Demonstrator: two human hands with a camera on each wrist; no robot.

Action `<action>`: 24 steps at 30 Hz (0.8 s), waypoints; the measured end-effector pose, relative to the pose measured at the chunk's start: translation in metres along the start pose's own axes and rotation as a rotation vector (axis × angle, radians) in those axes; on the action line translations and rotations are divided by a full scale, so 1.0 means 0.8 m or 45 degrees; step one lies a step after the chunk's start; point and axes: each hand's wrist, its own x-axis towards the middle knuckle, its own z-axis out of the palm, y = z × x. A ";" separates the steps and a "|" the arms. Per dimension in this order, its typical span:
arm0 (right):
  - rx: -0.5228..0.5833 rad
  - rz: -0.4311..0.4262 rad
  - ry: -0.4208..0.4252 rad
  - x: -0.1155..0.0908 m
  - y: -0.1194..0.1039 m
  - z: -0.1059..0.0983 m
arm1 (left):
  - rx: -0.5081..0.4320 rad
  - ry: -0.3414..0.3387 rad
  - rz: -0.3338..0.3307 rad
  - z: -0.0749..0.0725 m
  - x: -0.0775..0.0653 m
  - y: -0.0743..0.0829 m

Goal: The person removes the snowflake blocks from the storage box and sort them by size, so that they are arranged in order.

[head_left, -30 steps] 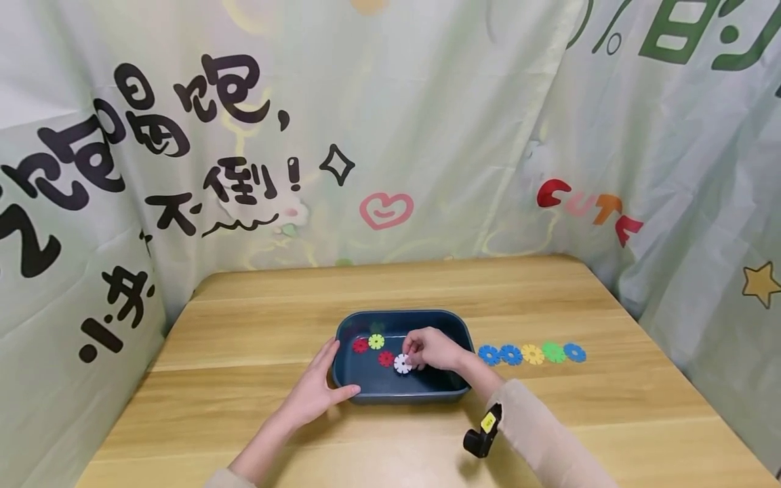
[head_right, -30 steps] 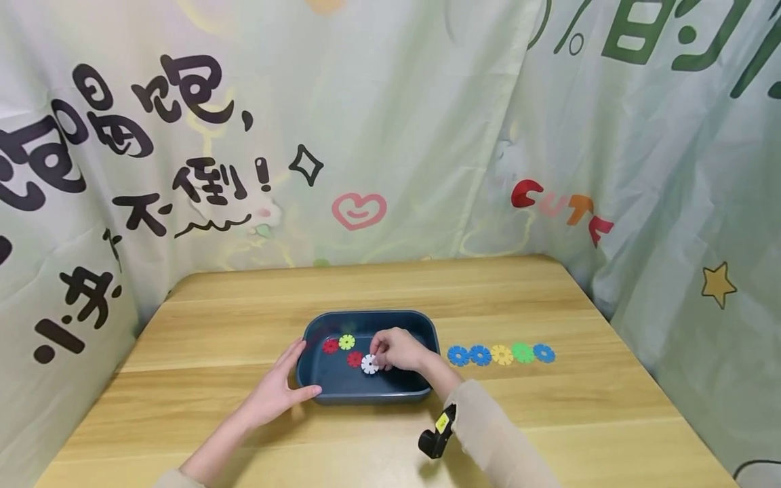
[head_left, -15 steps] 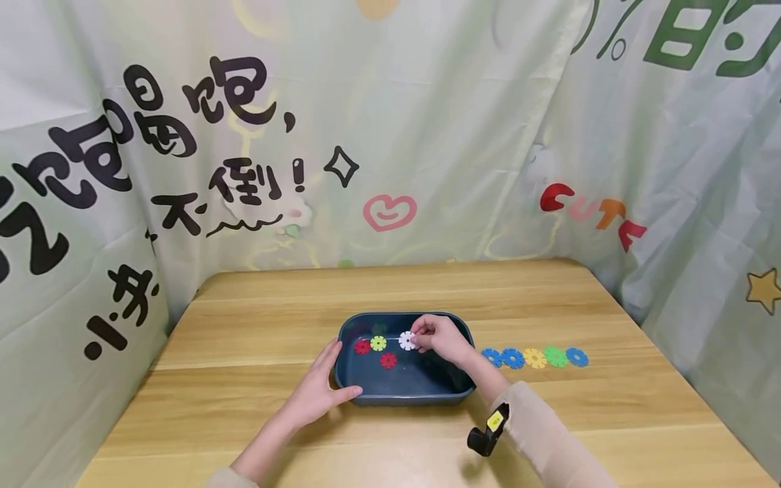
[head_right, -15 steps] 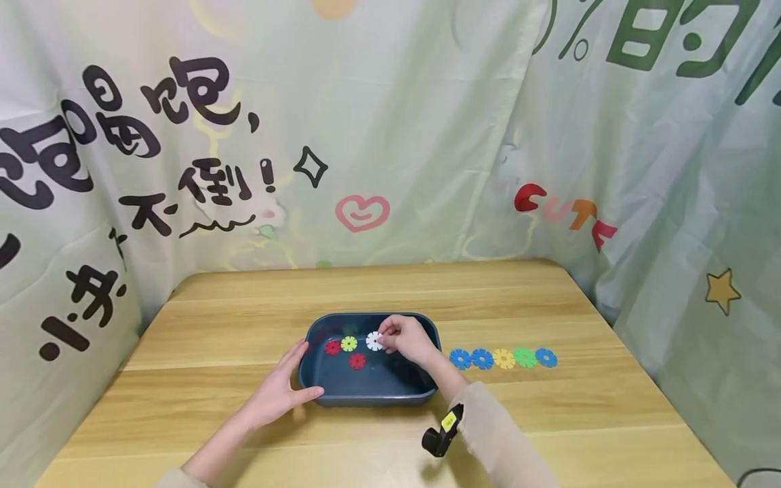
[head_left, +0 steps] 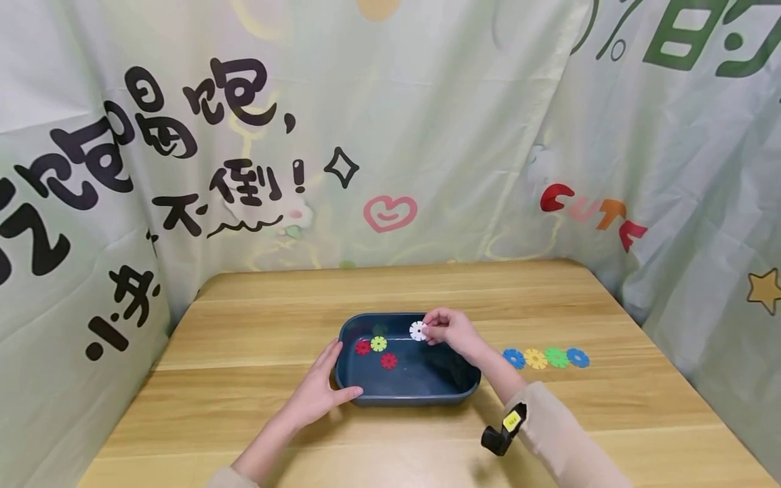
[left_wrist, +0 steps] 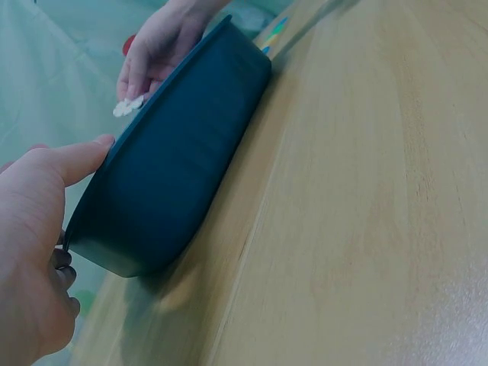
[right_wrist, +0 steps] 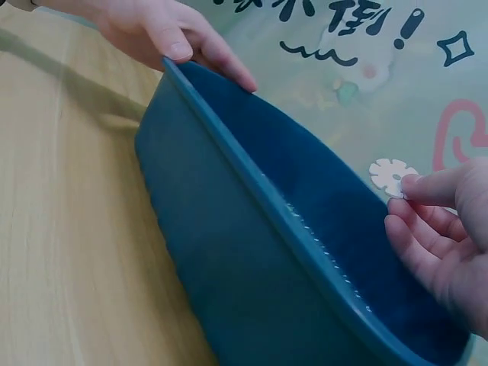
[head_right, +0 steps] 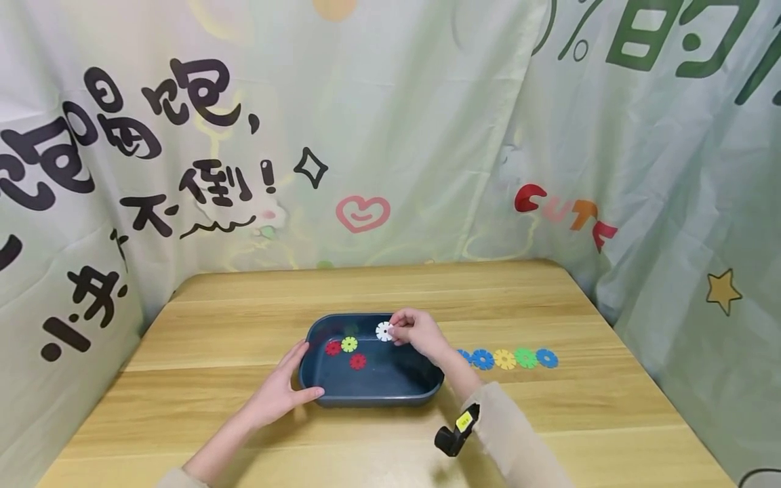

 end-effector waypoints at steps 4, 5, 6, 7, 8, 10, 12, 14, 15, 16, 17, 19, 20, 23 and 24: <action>0.012 0.021 0.041 -0.004 -0.003 -0.011 | -0.001 0.001 -0.001 0.000 -0.001 -0.001; 0.013 0.025 0.053 -0.006 -0.004 -0.014 | 0.001 0.002 -0.001 0.000 -0.001 -0.001; 0.014 0.028 0.065 -0.007 -0.005 -0.018 | 0.002 0.003 -0.001 0.000 0.000 -0.001; 0.020 0.030 0.076 -0.009 -0.006 -0.021 | 0.002 0.003 0.000 0.000 0.000 -0.001; 0.031 0.029 0.085 -0.010 -0.006 -0.025 | 0.002 0.002 0.000 0.000 0.000 -0.001; 0.058 0.021 0.108 -0.013 -0.007 -0.032 | -0.002 0.000 0.000 0.000 -0.001 -0.001; 0.089 0.014 0.129 -0.016 -0.007 -0.039 | -0.009 -0.001 -0.001 0.000 -0.001 -0.001; 0.128 0.015 0.159 -0.019 -0.007 -0.048 | -0.013 0.000 -0.002 -0.001 -0.001 -0.001; 0.145 0.015 0.175 -0.021 -0.007 -0.052 | -0.014 0.001 -0.001 -0.001 -0.001 -0.001; 0.162 0.017 0.192 -0.023 -0.006 -0.057 | -0.015 0.002 0.000 -0.001 -0.001 -0.002; 0.176 0.019 0.205 -0.025 -0.005 -0.062 | -0.014 0.003 0.001 -0.001 -0.001 -0.002; 0.199 0.024 0.232 -0.031 -0.004 -0.073 | -0.013 0.003 0.003 -0.001 -0.001 -0.002; 0.207 0.024 0.245 -0.034 -0.004 -0.079 | -0.012 0.002 0.005 -0.001 -0.001 -0.002; 0.233 0.023 0.275 -0.045 -0.003 -0.098 | -0.009 -0.001 0.005 -0.001 0.000 -0.002; 0.244 0.023 0.287 -0.050 -0.003 -0.103 | -0.008 -0.003 0.004 -0.001 0.000 -0.003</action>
